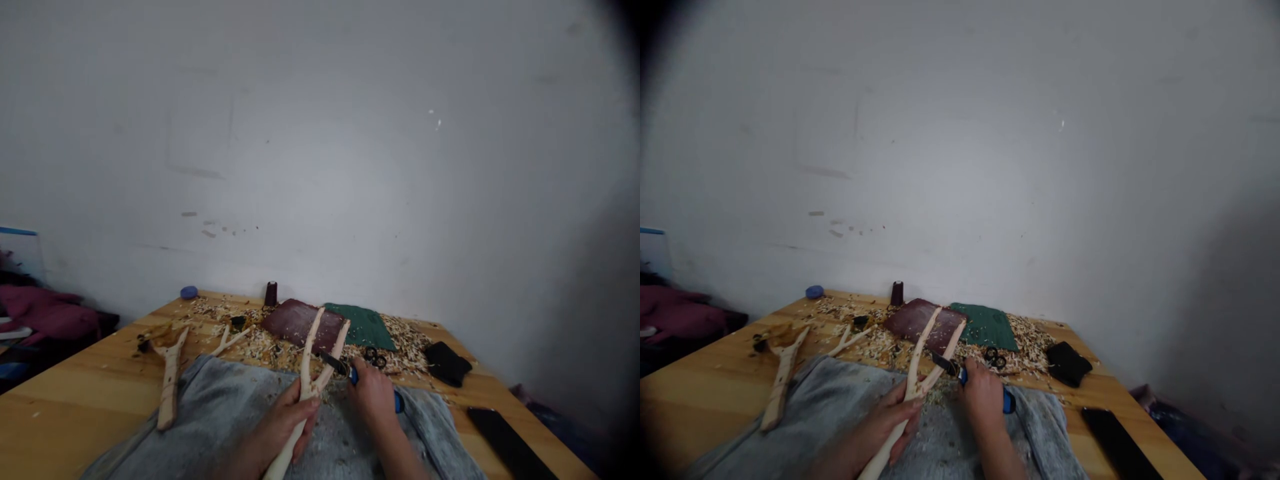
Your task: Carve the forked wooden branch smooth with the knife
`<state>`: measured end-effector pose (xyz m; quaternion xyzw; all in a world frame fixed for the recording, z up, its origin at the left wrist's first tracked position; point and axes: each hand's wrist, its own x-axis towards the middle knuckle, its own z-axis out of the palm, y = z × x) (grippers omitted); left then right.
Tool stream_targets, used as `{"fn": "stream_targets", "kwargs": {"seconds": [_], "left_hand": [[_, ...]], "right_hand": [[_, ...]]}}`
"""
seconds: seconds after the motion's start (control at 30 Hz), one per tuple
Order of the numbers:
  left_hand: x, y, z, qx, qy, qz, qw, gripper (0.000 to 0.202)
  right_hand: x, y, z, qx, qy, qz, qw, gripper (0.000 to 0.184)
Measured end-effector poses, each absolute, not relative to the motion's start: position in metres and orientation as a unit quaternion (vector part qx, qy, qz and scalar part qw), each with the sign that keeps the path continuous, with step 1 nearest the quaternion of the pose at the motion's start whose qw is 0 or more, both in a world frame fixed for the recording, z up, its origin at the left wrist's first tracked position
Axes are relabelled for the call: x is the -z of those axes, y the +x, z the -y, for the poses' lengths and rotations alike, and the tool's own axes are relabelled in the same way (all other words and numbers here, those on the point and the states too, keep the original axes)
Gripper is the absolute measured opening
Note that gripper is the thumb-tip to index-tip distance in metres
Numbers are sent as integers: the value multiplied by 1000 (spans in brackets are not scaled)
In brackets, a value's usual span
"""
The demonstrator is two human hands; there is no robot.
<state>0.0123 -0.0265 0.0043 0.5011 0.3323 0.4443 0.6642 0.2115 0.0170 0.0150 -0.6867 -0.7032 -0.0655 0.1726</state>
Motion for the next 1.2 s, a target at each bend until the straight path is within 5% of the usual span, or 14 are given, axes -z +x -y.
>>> {"fn": "stream_targets", "kwargs": {"seconds": [0.27, 0.57, 1.2], "left_hand": [[-7, 8, 26, -449, 495, -287, 687, 68], [-9, 9, 28, -453, 508, -349, 644, 62], [1, 11, 25, -439, 595, -393, 547, 55]], "right_hand": [[-21, 249, -29, 59, -768, 612, 179, 26], [-16, 209, -11, 71, -653, 723, 215, 20], [-19, 207, -9, 58, -683, 709, 167, 19]]}}
